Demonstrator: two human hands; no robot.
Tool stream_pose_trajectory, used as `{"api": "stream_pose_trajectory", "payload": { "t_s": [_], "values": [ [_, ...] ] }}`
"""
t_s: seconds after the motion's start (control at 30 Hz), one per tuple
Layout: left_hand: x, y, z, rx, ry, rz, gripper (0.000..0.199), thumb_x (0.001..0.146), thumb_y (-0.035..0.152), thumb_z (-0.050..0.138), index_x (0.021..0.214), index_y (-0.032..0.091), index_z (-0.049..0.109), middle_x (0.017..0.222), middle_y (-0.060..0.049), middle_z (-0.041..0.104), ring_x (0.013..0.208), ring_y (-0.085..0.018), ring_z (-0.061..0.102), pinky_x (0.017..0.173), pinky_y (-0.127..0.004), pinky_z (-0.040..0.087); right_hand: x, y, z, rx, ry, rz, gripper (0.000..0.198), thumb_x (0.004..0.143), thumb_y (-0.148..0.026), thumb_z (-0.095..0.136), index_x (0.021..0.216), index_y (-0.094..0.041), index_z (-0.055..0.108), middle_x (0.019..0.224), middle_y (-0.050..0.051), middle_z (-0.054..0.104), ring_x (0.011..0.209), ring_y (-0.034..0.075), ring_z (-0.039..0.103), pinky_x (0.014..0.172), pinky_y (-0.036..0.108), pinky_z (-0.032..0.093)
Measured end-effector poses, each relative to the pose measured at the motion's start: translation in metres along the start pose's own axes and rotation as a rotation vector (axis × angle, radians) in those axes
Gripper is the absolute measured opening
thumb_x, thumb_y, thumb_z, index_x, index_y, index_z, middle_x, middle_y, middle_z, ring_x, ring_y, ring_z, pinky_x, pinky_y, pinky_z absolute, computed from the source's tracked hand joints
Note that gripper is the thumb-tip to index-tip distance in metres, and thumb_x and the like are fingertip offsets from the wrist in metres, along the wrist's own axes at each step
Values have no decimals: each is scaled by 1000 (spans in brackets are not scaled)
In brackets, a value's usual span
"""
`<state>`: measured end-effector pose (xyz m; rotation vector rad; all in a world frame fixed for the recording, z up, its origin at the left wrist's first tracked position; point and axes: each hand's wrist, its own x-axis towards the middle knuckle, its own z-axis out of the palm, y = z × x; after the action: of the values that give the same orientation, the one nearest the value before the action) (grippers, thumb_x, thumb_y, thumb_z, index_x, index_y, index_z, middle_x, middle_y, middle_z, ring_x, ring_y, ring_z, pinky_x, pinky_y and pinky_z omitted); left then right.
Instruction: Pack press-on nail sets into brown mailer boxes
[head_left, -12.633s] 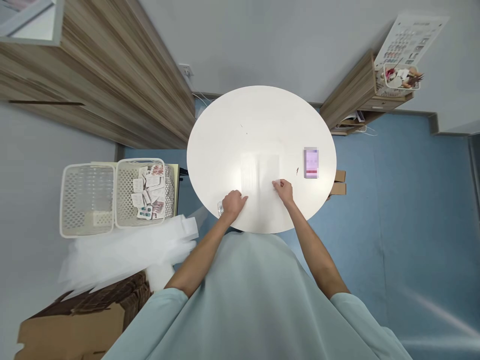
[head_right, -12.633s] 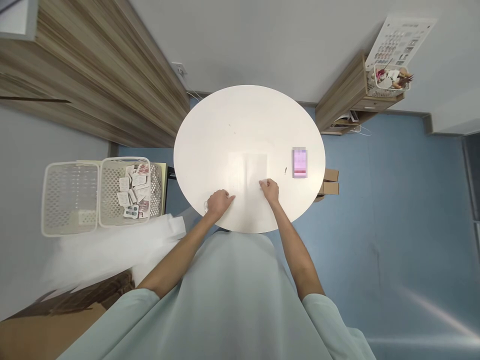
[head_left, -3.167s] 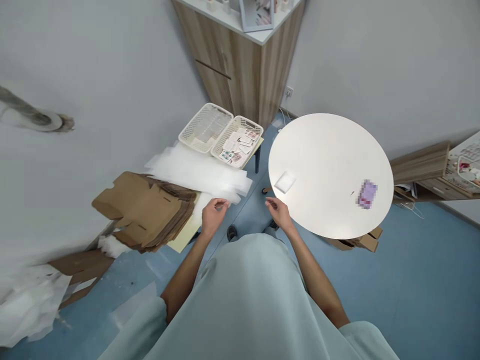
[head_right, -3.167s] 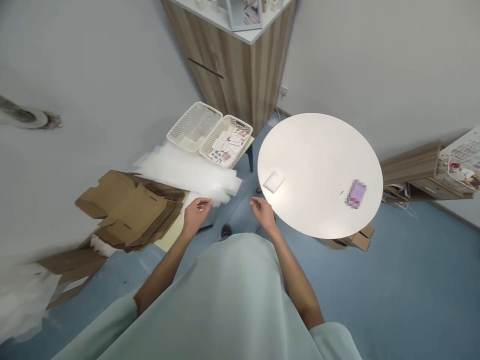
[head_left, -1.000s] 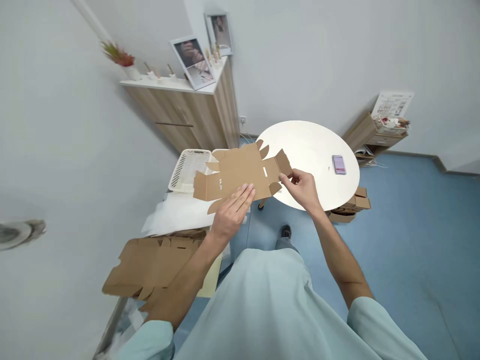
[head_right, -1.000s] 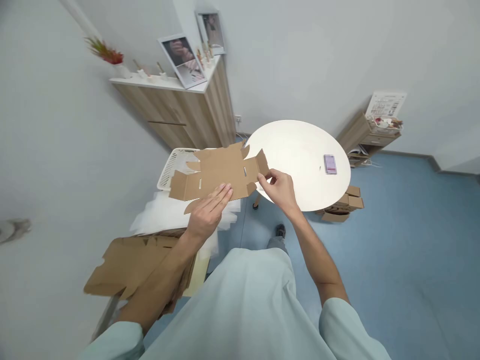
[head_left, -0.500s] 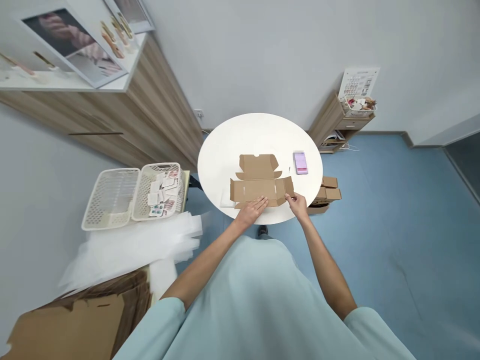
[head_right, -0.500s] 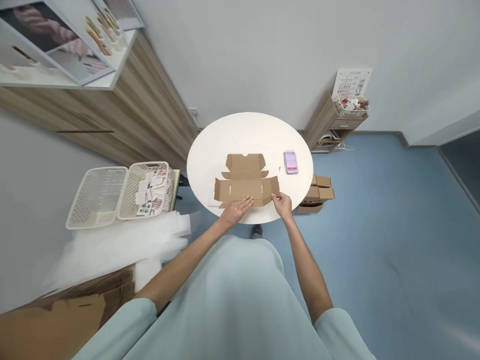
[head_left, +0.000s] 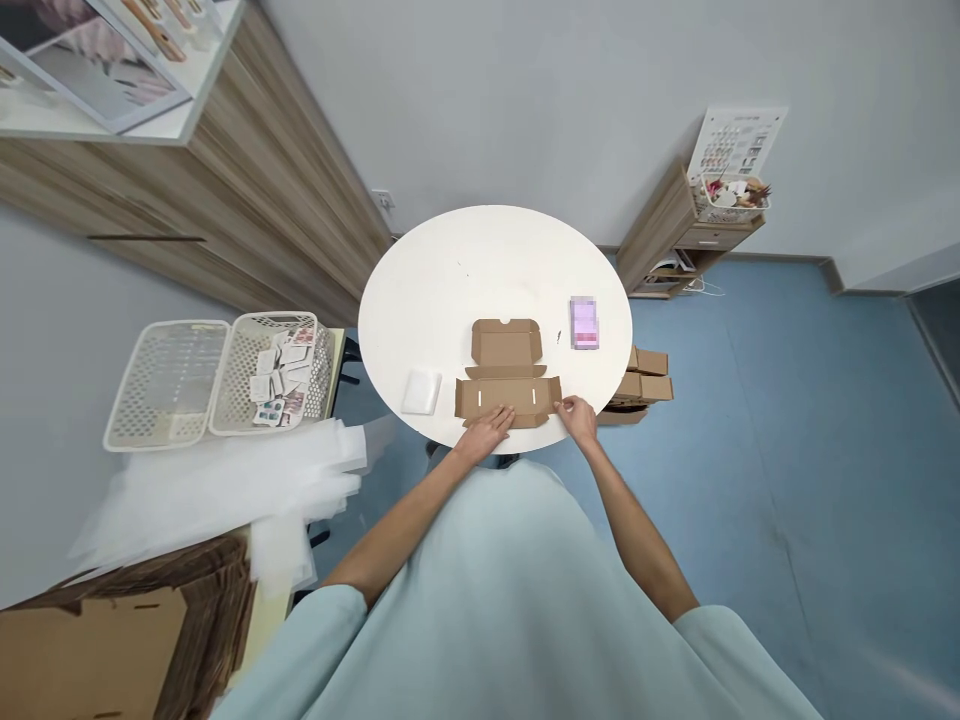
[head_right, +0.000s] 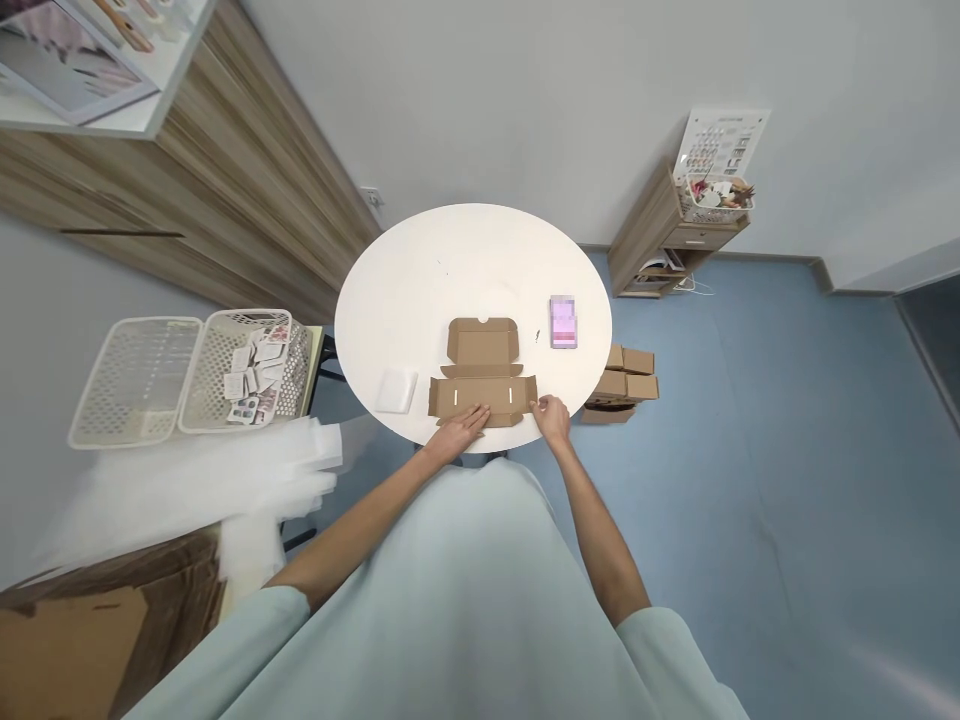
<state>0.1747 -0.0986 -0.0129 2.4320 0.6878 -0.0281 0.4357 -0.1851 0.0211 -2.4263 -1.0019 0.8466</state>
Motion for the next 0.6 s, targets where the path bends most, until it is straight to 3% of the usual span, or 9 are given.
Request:
{"api": "stream_pose_trajectory", "payload": {
  "t_s": [0.1,0.2,0.33,0.4,0.5,0.6],
  "values": [
    [-14,-12,-9,-18,65,-88,57,98,27,61,153,15,51,163,-21,48,157,-31,39,128,-52,37,4,-20,-9,-43,91,-133,47,99,-39,53,138,-15,62,137,18,66,124,30,64,105,42,51],
    [-24,-24,-25,-42,51,-182,52,92,28,72,143,21,62,161,-18,53,154,-34,45,125,-52,42,15,-54,-7,-44,14,-281,55,102,-36,52,152,-14,48,154,20,52,135,31,58,110,41,48],
    [-27,-26,-44,-65,-26,-242,24,92,24,68,113,29,78,148,-9,64,141,-31,59,115,-45,53,34,-96,10,-153,-165,-221,71,97,-27,60,161,-11,33,153,27,49,129,37,60,109,47,48],
    [-27,-23,-50,-63,-49,-258,22,96,23,62,105,30,80,143,-7,68,135,-29,63,110,-41,56,42,-107,19,-189,-206,-209,75,95,-24,62,162,-11,30,148,27,52,131,38,58,109,48,48],
    [-29,-20,-54,-73,-55,-298,26,96,23,59,109,29,82,140,-6,71,128,-29,68,106,-39,57,48,-110,27,-193,-227,-246,71,95,-25,64,159,-13,36,145,24,52,132,37,57,109,46,49],
    [-32,-22,-54,-95,-34,-330,31,94,23,59,115,28,81,141,-6,72,124,-29,70,108,-41,56,41,-101,31,-137,-234,-291,72,97,-34,66,161,-19,36,147,21,48,121,31,65,106,42,51]
  ]
}}
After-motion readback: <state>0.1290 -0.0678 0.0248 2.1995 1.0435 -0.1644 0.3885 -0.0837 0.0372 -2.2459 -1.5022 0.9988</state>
